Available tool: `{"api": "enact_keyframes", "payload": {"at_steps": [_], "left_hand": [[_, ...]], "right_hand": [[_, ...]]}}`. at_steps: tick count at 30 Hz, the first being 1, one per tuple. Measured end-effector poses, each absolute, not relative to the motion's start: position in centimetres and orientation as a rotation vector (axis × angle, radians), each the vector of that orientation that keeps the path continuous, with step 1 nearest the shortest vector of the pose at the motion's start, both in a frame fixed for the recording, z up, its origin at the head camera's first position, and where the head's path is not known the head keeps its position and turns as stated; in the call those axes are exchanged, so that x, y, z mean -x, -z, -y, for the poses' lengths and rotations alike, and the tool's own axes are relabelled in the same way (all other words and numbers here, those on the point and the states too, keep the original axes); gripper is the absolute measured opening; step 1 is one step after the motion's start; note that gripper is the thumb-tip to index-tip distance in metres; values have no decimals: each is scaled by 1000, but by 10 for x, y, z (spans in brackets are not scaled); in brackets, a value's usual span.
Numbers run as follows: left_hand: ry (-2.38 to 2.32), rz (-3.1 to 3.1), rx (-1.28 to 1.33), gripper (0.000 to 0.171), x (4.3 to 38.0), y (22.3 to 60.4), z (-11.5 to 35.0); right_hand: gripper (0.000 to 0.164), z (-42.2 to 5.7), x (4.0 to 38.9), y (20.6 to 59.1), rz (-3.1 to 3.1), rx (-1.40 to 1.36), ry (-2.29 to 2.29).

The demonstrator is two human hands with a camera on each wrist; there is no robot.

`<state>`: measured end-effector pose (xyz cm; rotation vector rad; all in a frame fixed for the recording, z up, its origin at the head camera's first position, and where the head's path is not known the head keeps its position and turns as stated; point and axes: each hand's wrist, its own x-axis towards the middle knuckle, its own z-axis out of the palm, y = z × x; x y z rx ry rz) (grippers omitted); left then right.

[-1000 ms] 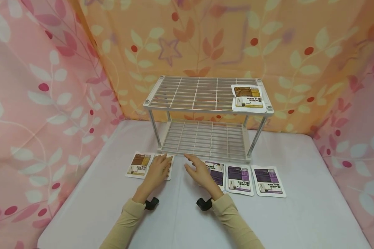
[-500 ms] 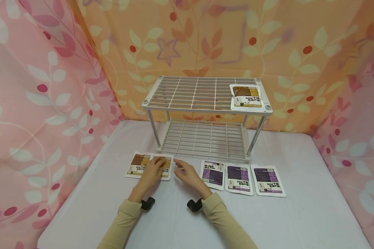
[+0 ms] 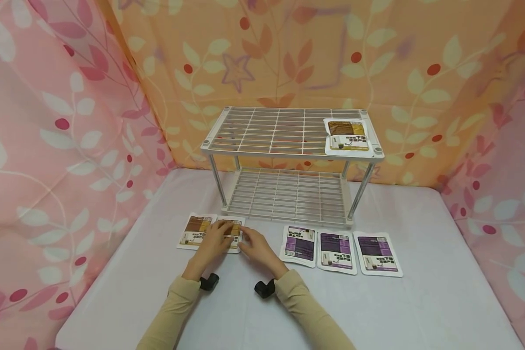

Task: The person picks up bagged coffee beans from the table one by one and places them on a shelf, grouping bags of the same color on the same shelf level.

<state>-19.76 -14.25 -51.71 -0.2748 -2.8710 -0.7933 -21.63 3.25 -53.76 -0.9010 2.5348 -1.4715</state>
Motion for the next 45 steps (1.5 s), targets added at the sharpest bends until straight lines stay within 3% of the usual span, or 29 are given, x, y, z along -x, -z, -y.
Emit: {"api": "enact_keyframes", "payload": {"at_steps": [21, 45], "left_hand": [[1007, 2737, 277, 48, 200, 516, 142], [1480, 2639, 118, 50, 195, 513, 148]], "right_hand": [[48, -32, 214, 540, -2648, 873, 1504], [51, -43, 204, 531, -2589, 595, 1671]]}}
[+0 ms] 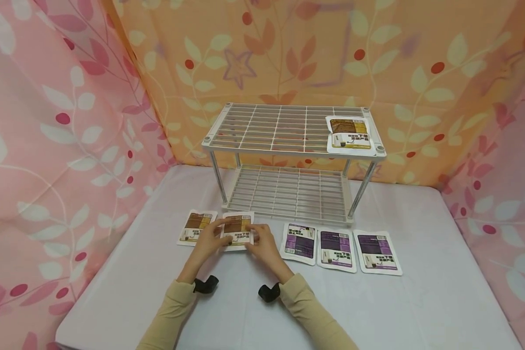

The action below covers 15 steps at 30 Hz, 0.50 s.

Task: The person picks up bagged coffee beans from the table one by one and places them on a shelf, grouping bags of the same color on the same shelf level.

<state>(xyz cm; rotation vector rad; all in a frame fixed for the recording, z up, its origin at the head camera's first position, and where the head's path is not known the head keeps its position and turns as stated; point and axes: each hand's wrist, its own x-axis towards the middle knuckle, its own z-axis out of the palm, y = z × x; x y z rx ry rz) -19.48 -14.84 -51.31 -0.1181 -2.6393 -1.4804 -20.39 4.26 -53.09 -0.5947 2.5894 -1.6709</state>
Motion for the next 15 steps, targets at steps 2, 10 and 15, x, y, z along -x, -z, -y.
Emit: {"api": "enact_keyframes", "payload": {"at_steps": [2, 10, 15], "left_hand": [[1519, 2629, 91, 50, 194, 511, 148], [1508, 2553, 195, 48, 196, 507, 141], [1480, 2534, 261, 54, 195, 502, 138]], "right_hand": [[52, -45, 204, 530, -2578, 587, 1691], [49, -53, 203, 525, -2598, 581, 1727], [48, -57, 201, 520, -2605, 619, 1773]]}}
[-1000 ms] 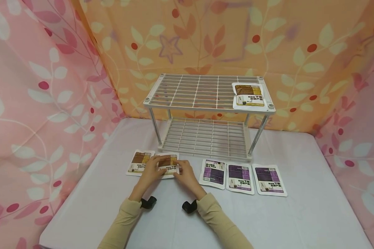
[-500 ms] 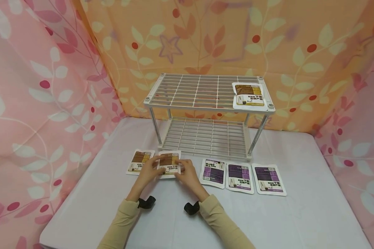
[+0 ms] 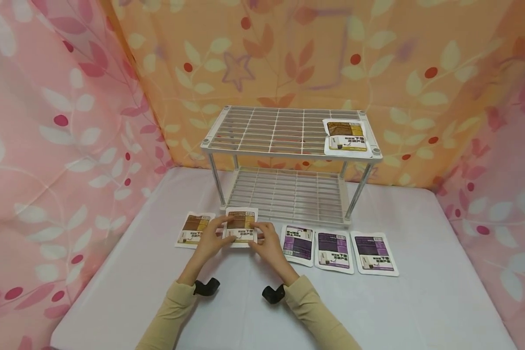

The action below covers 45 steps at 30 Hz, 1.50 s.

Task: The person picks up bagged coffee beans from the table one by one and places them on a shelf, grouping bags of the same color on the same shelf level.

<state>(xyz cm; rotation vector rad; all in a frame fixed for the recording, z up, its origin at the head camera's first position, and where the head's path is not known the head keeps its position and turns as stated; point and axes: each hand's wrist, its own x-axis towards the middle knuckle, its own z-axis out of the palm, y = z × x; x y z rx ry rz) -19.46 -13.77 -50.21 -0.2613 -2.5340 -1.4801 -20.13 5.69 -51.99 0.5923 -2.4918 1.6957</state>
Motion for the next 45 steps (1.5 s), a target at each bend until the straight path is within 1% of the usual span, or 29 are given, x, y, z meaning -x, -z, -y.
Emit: {"api": "enact_keyframes", "payload": {"at_steps": [7, 13, 24, 32, 39, 45], "left_hand": [[1386, 2616, 311, 59, 195, 500, 131], [1381, 2648, 305, 63, 195, 497, 123], [1324, 2700, 354, 64, 194, 493, 113], [1265, 2692, 347, 74, 199, 490, 104], [1229, 2657, 345, 74, 201, 484, 94], [1207, 2624, 398, 70, 202, 479, 87]], "right_hand": [[58, -60, 202, 513, 2503, -532, -1718], [66, -66, 203, 510, 2534, -552, -1644], [63, -76, 199, 502, 2586, -607, -1458], [65, -83, 199, 499, 2572, -623, -1340], [65, -89, 200, 493, 2523, -617, -1293], [65, -97, 201, 490, 2500, -611, -1278]]}}
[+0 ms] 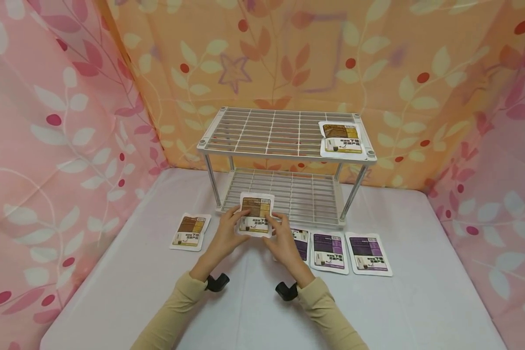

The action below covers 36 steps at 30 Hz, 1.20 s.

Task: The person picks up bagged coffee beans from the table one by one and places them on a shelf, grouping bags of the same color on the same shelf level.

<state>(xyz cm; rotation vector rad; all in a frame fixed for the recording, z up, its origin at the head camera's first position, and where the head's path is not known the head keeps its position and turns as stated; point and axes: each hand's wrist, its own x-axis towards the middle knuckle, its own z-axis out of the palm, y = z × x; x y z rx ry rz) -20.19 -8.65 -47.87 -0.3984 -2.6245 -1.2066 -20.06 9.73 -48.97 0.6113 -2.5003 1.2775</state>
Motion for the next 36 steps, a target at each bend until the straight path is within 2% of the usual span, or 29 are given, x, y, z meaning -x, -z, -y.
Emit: {"api": "enact_keyframes", "payload": {"at_steps": [16, 36], "left_hand": [[980, 2567, 475, 69, 203, 463, 74], [939, 2393, 583, 70, 205, 445, 62]], "right_hand": [[69, -108, 199, 476, 2389, -648, -1162], [70, -120, 197, 454, 2249, -680, -1050]]}}
